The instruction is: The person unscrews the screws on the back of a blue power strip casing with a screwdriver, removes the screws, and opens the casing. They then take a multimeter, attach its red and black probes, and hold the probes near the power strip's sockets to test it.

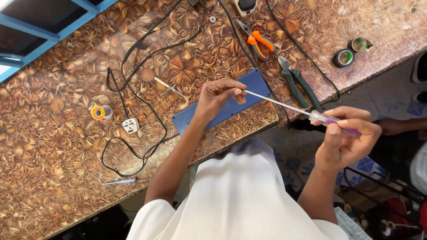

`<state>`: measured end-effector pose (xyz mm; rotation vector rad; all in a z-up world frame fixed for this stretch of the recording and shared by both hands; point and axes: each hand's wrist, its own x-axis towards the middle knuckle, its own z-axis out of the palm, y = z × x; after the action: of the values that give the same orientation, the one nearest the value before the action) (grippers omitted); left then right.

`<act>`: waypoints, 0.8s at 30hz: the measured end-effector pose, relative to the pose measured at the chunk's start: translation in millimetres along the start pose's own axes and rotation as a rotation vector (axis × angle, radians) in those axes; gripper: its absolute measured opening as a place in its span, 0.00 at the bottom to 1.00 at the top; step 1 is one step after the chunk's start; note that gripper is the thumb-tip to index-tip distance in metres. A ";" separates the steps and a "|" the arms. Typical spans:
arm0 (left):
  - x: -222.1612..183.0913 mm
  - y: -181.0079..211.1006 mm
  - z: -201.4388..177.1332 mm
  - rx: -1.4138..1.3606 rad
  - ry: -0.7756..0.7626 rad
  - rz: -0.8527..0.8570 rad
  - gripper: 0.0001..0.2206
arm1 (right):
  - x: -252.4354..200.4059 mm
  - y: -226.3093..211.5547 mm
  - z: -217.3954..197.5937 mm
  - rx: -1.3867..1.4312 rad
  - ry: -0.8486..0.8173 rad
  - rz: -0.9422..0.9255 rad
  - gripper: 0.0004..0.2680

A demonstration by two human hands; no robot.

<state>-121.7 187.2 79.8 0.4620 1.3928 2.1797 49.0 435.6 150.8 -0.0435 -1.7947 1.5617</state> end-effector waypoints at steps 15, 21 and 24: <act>-44.0 29.6 -24.9 0.436 0.156 0.025 0.34 | -20.3 -23.2 33.7 0.001 0.100 0.042 0.13; -64.5 -10.3 -27.4 1.297 0.101 -0.017 0.51 | -31.9 -31.8 23.2 -0.131 0.209 -0.038 0.15; -76.1 -27.1 -31.1 1.386 0.113 0.072 0.55 | -43.6 -39.9 22.3 -0.222 0.232 -0.070 0.14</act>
<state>-70.1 129.4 41.2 0.8244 2.8093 0.9398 85.6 385.8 164.0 -0.2542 -1.7561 1.2483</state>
